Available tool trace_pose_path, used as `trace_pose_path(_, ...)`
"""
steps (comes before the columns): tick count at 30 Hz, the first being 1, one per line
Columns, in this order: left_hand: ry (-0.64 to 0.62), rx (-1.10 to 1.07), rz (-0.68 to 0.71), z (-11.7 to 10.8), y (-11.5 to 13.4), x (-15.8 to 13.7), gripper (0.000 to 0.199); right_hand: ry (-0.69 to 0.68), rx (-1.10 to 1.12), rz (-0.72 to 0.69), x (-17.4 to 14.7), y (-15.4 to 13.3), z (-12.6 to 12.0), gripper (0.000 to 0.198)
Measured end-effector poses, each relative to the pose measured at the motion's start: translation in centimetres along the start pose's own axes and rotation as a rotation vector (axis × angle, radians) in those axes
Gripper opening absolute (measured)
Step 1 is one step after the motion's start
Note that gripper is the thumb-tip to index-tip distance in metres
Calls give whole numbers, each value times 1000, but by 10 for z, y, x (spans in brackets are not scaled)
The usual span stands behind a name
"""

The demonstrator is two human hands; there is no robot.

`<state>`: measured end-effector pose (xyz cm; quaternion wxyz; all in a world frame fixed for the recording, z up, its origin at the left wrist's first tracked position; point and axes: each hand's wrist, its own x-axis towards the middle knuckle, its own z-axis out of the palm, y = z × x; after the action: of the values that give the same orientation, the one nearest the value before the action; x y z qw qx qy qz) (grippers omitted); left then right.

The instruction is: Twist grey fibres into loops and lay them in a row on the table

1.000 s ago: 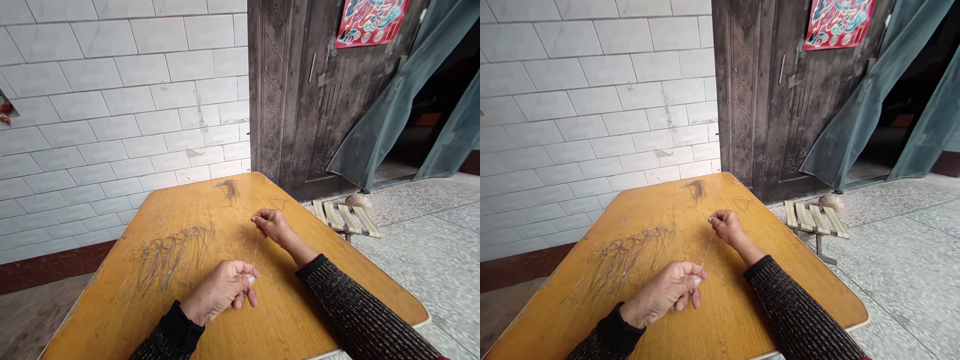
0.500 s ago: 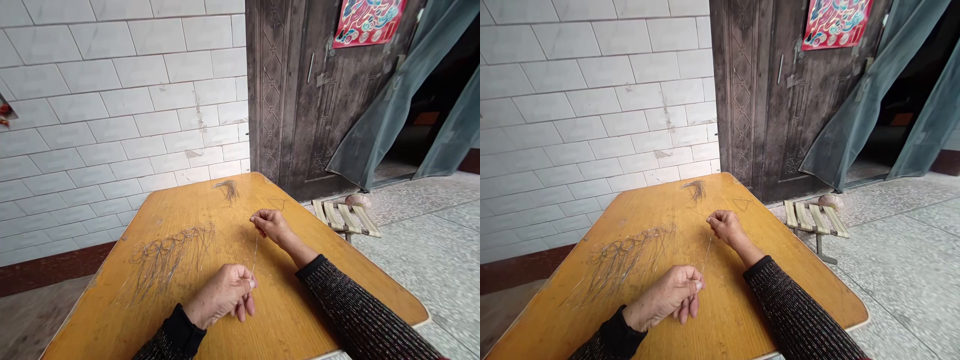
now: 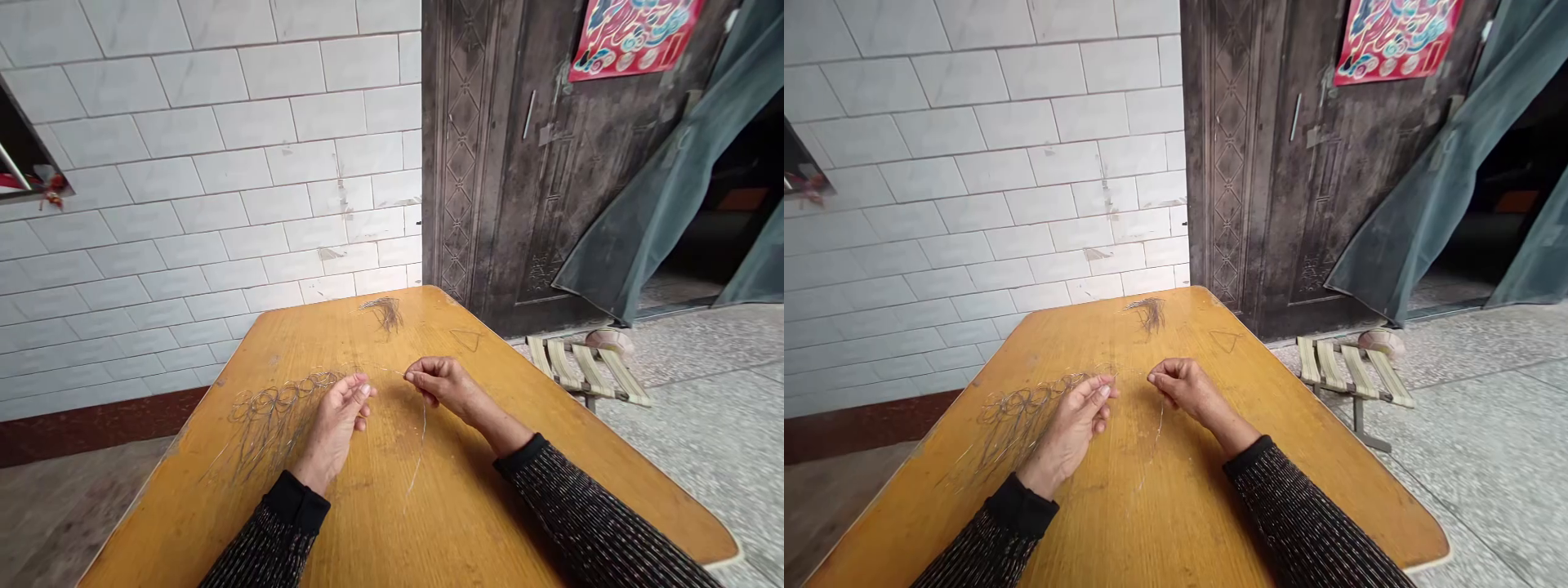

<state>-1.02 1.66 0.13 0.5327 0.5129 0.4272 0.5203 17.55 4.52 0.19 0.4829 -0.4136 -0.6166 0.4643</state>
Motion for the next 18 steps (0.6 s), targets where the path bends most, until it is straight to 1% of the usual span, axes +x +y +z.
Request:
trace_pose_path(2,8,-73,13,-1,1,2,41,-67,-16,8,-2,-1,3,24)
trace_pose_path(5,41,-154,36,-1,2,2,35,-144,-38,25,-5,-2,6,26)
trace_pose_path(8,82,-255,39,-2,3,3,29,-147,-2,39,-5,-3,8,27)
trace_pose_path(10,65,-290,38,-2,3,2,28,-141,19,39,-5,-2,8,28)
trace_pose_path(12,32,-272,43,-1,4,1,29,-145,15,33,-4,0,8,27)
trace_pose_path(14,28,-232,50,0,3,0,28,-154,5,27,-4,1,8,27)
trace_pose_path(18,94,-244,79,0,3,1,24,-155,52,53,-5,-1,10,28)
